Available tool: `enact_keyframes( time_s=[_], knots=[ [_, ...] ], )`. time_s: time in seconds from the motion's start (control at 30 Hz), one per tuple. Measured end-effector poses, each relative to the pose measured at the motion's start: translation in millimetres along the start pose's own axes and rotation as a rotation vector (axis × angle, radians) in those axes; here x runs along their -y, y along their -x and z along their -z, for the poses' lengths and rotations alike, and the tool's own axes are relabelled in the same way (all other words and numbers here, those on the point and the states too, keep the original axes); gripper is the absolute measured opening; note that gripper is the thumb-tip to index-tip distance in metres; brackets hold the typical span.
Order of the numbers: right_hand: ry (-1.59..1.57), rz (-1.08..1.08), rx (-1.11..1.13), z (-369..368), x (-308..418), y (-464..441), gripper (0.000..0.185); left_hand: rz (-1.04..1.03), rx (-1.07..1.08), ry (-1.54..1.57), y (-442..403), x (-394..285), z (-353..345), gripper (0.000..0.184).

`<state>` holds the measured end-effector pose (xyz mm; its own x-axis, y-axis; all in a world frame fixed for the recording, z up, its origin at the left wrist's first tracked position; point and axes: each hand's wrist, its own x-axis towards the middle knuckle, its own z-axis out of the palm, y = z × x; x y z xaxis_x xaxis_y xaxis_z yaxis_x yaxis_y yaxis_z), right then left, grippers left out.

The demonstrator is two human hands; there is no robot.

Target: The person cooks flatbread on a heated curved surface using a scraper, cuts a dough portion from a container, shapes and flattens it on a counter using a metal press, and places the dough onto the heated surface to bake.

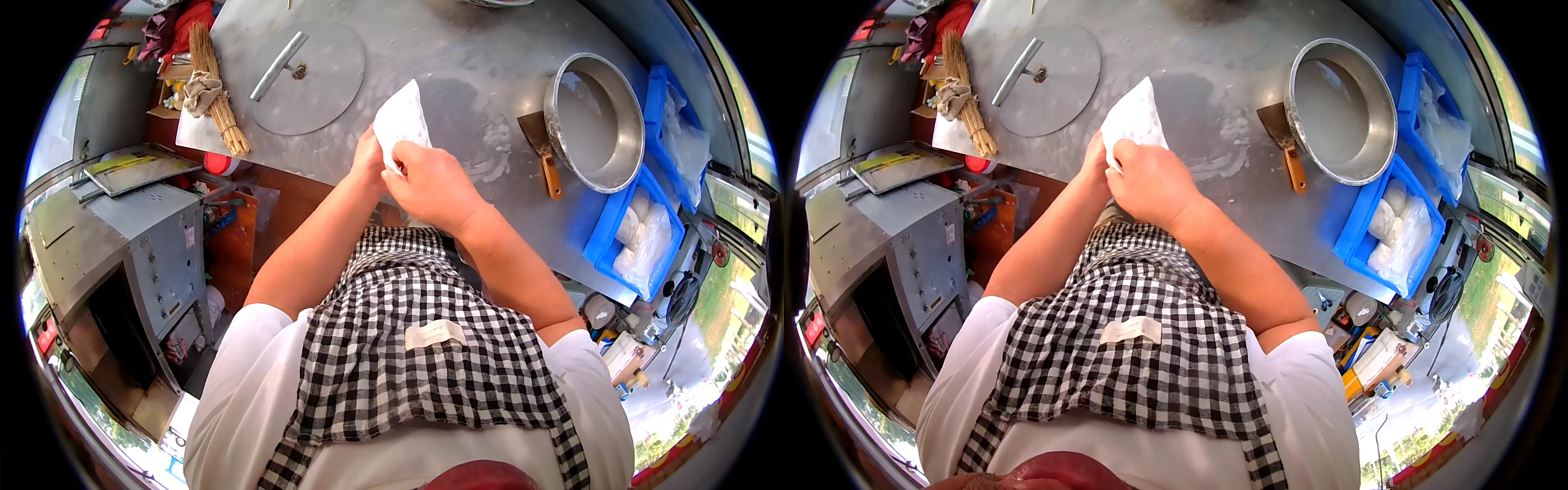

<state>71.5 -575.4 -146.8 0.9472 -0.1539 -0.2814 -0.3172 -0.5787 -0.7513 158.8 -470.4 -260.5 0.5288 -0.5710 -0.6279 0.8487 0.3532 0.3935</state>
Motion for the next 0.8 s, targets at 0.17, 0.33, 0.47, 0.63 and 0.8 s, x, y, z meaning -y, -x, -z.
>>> enact_keyframes(
  time_s=[0.17, 0.33, 0.47, 0.63, 0.8],
  knots=[
    [-0.056, 0.187, 0.086, -7.4, 26.3, 28.1, 0.021, -0.184, 0.152, 0.024, 44.1, 6.6, 9.5, 0.05],
    [-0.049, 0.291, 0.242, -22.4, 48.6, 49.0, 0.021, -0.232, 0.146, 0.079, 91.4, 9.3, 37.7, 0.058],
    [-0.016, 0.351, 0.324, -40.8, 65.4, 59.3, 0.022, -0.259, 0.233, 0.23, 114.6, 8.9, 61.3, 0.054],
    [0.049, 0.38, 0.453, -61.5, 105.1, 69.3, 0.023, -0.46, 0.241, 0.204, 145.5, -4.8, 79.3, 0.054],
    [0.113, 0.511, 0.5, -108.3, 156.0, 82.2, 0.026, -0.544, 0.364, 0.421, 205.1, -48.5, 98.8, 0.055]
  ],
)
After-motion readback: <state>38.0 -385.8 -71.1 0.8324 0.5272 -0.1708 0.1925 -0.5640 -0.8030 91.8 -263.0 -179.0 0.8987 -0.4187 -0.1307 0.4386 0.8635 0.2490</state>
